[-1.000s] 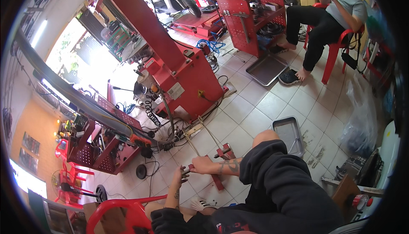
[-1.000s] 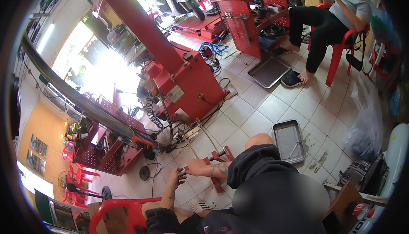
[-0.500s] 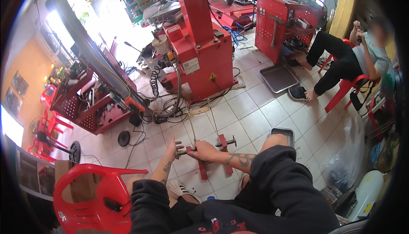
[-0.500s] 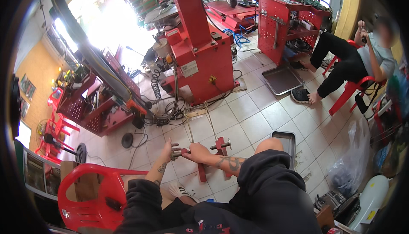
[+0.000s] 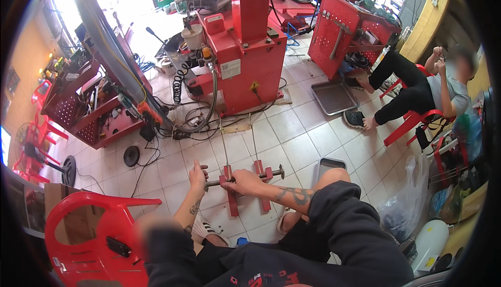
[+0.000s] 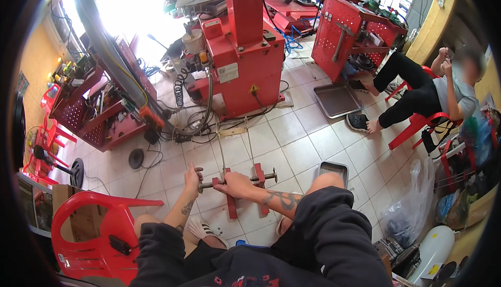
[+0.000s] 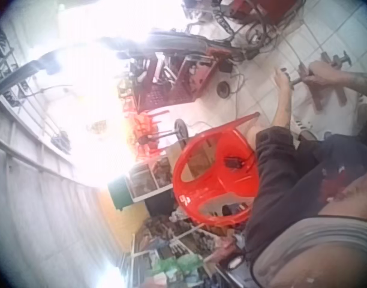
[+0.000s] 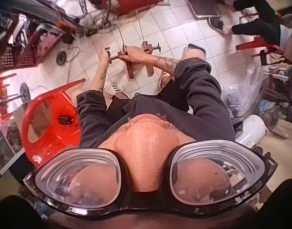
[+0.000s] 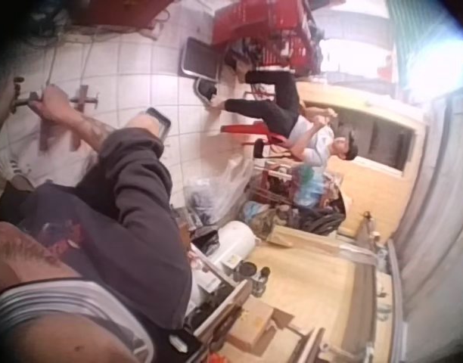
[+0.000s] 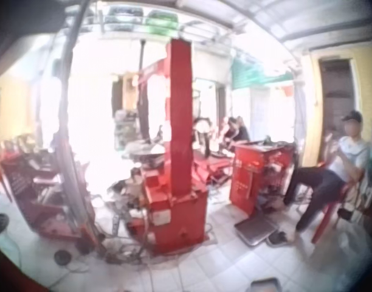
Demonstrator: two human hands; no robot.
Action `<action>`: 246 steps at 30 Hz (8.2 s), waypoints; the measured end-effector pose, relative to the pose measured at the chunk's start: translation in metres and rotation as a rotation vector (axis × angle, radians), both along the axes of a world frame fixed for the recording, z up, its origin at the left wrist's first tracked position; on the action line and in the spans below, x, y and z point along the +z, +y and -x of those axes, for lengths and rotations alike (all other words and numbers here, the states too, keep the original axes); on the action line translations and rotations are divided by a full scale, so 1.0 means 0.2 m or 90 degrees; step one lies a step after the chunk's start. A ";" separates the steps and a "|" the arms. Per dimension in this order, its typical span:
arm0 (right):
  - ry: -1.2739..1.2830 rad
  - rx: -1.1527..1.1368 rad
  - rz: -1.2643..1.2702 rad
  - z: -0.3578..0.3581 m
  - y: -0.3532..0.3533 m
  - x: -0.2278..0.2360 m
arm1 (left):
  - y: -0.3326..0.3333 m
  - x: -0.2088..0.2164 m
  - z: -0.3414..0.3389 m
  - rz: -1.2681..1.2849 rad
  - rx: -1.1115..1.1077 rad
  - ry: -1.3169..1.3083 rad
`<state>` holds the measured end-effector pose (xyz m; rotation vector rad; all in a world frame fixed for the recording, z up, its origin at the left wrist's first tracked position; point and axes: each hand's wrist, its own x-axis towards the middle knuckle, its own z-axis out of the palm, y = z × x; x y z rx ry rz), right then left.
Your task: The person sits on a low stool in a workshop and uses a hammer to tap a metal rod into a red metal frame. They repeatedly adjust the rod and strike it to secure it in place.
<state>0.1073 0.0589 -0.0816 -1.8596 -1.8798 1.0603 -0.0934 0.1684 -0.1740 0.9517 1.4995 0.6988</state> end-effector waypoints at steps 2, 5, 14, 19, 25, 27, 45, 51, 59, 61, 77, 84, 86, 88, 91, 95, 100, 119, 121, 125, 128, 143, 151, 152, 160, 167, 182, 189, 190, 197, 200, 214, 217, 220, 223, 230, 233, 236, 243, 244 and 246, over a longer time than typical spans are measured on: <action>0.000 -0.013 -0.010 0.00 -0.01 0.10 | -0.05 -0.03 0.04 -0.037 0.020 -0.022; 0.003 -0.030 0.026 -0.01 0.00 0.11 | -0.12 0.06 -0.02 -0.089 0.006 -0.002; -0.009 0.004 0.029 0.00 0.03 0.03 | -0.17 0.16 0.04 -0.008 -0.126 0.163; 0.069 -0.028 0.071 0.01 0.03 -0.09 | -0.14 0.25 0.07 0.058 -0.262 0.222; 0.060 -0.012 0.115 0.00 0.03 -0.07 | -0.09 0.33 0.07 0.063 -0.418 0.377; 0.054 -0.013 0.117 0.01 0.02 -0.09 | -0.10 0.33 0.08 0.016 -0.416 0.426; 0.068 -0.013 0.100 0.01 0.02 0.00 | -0.15 0.30 0.03 -0.049 -0.347 0.336; 0.066 0.001 0.078 0.02 0.02 -0.05 | -0.12 0.37 0.06 0.056 -0.364 0.403; 0.083 0.013 0.087 0.00 0.04 -0.05 | -0.15 0.47 0.05 -0.077 -0.318 0.444; 0.087 0.013 0.072 0.00 0.04 -0.03 | -0.14 0.48 0.05 -0.111 -0.301 0.411; 0.067 -0.009 0.075 -0.01 0.03 0.01 | -0.12 0.40 0.11 -0.166 -0.126 0.302; 0.071 -0.005 0.079 -0.03 0.02 0.01 | -0.14 0.46 0.05 -0.148 -0.187 0.282; 0.075 -0.002 0.079 -0.03 0.02 0.01 | -0.16 0.48 0.05 -0.125 -0.235 0.296; 0.085 0.003 0.069 -0.02 0.03 0.00 | -0.16 0.43 0.07 -0.097 -0.273 0.306; 0.095 0.033 -0.020 0.00 0.05 -0.09 | -0.15 0.25 0.15 -0.140 -0.327 0.362; 0.052 -0.006 0.067 -0.03 0.03 -0.01 | -0.19 0.53 0.02 0.018 -0.366 0.352; 0.060 0.008 0.078 0.01 0.05 -0.02 | -0.22 0.42 0.07 -0.271 -0.293 0.522; 0.037 0.010 0.075 0.02 0.07 0.03 | -0.25 0.44 0.09 -0.203 -0.041 0.334; 0.050 0.014 0.064 0.02 0.07 -0.01 | -0.26 0.36 0.14 -0.202 -0.065 0.337; 0.064 0.025 0.100 0.02 0.08 -0.08 | -0.26 0.43 0.10 -0.088 -0.184 0.278; 0.116 0.038 0.139 0.01 0.12 -0.16 | -0.34 0.38 0.07 -0.306 -0.220 0.395; 0.029 0.023 0.112 -0.02 0.09 -0.05 | -0.16 0.54 0.08 -0.027 -0.367 0.529; 0.043 0.029 0.124 -0.01 0.10 -0.06 | -0.15 0.45 0.11 -0.067 -0.209 0.304; 0.043 0.027 0.115 -0.02 0.10 -0.06 | -0.16 0.48 0.09 -0.035 -0.220 0.301; 0.027 0.030 0.111 -0.02 0.09 -0.04 | -0.11 0.38 0.15 0.030 -0.404 0.427; 0.055 0.035 0.059 -0.01 0.09 -0.09 | -0.14 0.43 0.20 -0.110 -0.233 0.366; 0.126 0.015 0.155 0.03 0.09 0.02 | -0.10 0.35 0.20 0.006 -0.381 0.427; 0.193 0.020 0.169 0.03 0.07 -0.02 | -0.15 0.51 0.16 0.032 -0.365 0.467; 0.196 0.025 0.189 0.03 0.08 -0.02 | -0.16 0.51 0.16 0.023 -0.356 0.478; 0.154 0.050 0.184 0.04 0.07 -0.03 | -0.17 0.57 0.15 -0.096 -0.240 0.480; 0.137 0.049 0.183 0.05 0.06 -0.05 | -0.14 0.51 0.16 -0.081 -0.214 0.415; 0.179 0.035 0.162 0.06 0.03 -0.11 | -0.12 0.30 0.11 0.077 -0.255 0.248; 0.188 0.038 0.163 0.07 0.03 -0.10 | -0.10 0.31 0.12 0.134 -0.276 0.258; 0.186 0.046 0.140 0.07 0.02 -0.10 | -0.07 0.20 0.14 0.075 -0.311 0.354; 0.221 0.015 0.179 0.08 0.01 -0.11 | -0.06 0.11 0.09 0.078 -0.186 0.266; 0.213 0.011 0.253 0.09 0.03 -0.09 | 0.01 -0.04 0.05 0.172 0.041 -0.162; 0.144 0.069 0.177 0.08 0.05 -0.13 | 0.02 -0.05 0.03 0.132 0.059 -0.169; 0.045 0.049 0.087 0.07 0.00 -0.04 | -0.05 0.01 0.03 0.164 0.010 -0.100; 0.016 0.053 0.108 0.05 0.00 -0.03 | -0.21 0.23 0.11 0.151 -0.114 -0.006; 0.015 0.054 0.109 0.05 0.00 -0.03 | -0.21 0.24 0.11 0.159 -0.130 0.017; 0.009 0.059 0.113 0.05 0.00 -0.06 | -0.21 0.25 0.13 0.174 -0.158 0.060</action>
